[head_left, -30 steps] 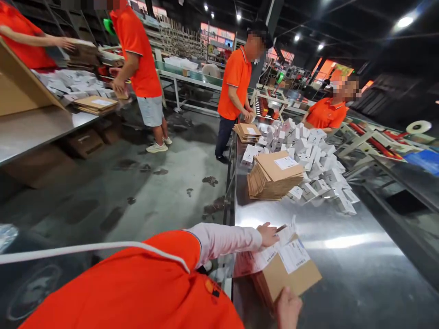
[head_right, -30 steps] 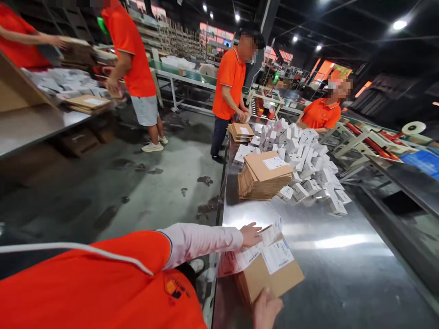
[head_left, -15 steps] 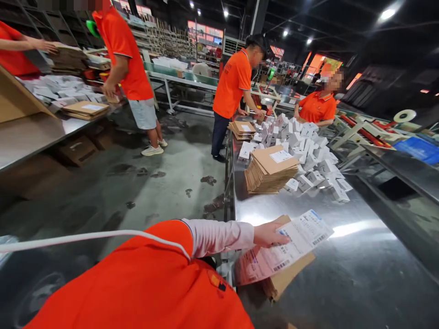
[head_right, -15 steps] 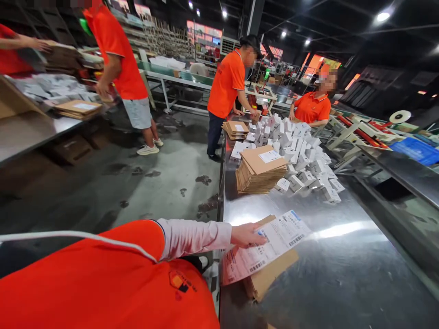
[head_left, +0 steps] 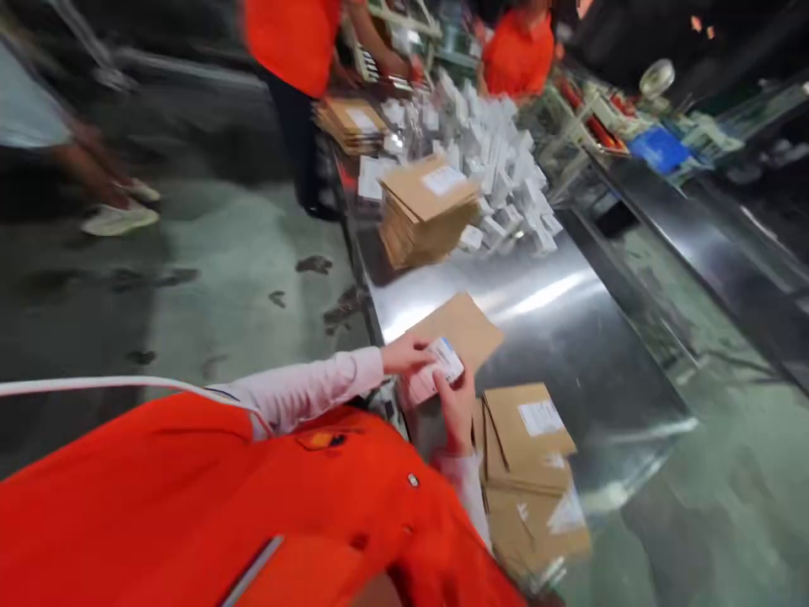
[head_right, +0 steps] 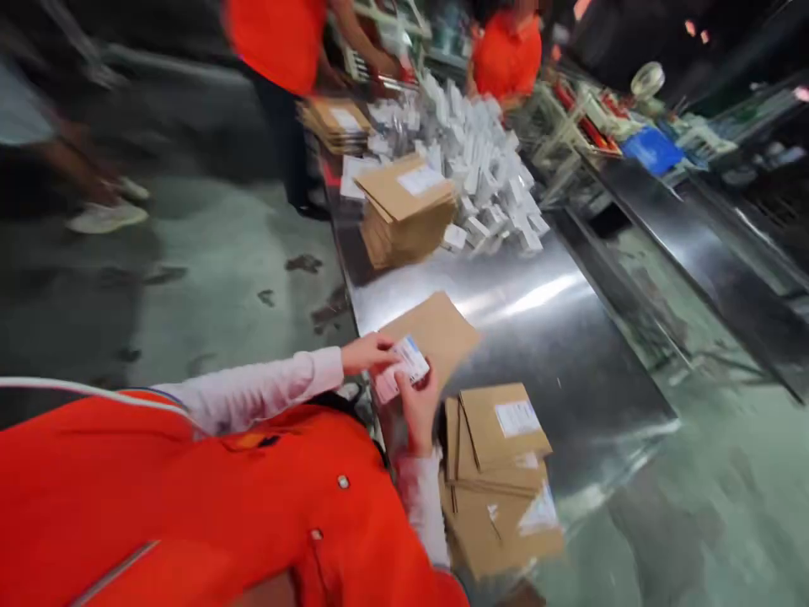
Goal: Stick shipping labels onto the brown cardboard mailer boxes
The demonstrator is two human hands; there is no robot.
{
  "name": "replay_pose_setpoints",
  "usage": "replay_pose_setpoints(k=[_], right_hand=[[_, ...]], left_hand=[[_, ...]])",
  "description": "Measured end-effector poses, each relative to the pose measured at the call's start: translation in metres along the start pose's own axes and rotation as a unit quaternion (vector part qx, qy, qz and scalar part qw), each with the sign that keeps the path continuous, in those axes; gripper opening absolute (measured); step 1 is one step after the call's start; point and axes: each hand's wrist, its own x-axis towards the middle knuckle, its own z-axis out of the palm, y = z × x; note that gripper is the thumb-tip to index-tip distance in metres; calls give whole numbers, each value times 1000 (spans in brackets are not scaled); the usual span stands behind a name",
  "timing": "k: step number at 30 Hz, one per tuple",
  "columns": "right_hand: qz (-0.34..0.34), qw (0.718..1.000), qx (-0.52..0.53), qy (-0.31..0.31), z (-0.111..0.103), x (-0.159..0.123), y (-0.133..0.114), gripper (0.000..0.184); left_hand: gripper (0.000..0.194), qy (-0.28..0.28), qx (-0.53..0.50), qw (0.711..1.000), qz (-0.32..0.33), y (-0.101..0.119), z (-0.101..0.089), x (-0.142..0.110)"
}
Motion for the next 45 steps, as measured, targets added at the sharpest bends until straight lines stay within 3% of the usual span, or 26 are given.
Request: replay_pose_setpoints(k=[2,5,13,16,20,24,28,32,35,38,41,43,45], right_hand=[[-24,999,-25,6,-12,18,-8,55],[-20,998,-57,-21,-27,38,-7,25],[3,994,-108,23,-30,39,-1,9],[-18,987,-155,40,-35,63,-5,3],[2,970,-235,55,-52,132,-15,14],[66,958,-275,54,-62,200,-18,23],[96,941,-317,71,-60,230,-6,23],[90,928,-352,78,-60,234,7,29],[39,903,-417,98,-54,229,11,53],[-92,853,-514,-5,-33,216,16,61],[-140,810,-557,-118,-8,186,24,68],[-168,803,-545,-174,1,157,31,71],[-218,805,-498,-239,0,125,38,62]], left_hand=[[37,-10,-3,1000,-23,-6,-2,10],[47,43,26,999,-18,-17,0,21],[45,135,128,982,-26,-36,22,34],[56,53,93,992,-64,-37,17,41],[63,-65,65,986,-139,-38,-1,48],[63,-91,4,979,-180,-35,-10,54],[62,-89,-3,976,-200,-28,-9,63],[61,-105,2,972,-211,-39,-17,57],[59,-95,81,968,-219,-62,-35,28],[59,-81,123,962,-231,-74,-59,-9],[71,-39,97,969,-222,-55,-75,-17],[78,41,110,979,-165,-29,-75,2],[73,129,183,970,-93,-3,-67,38]])
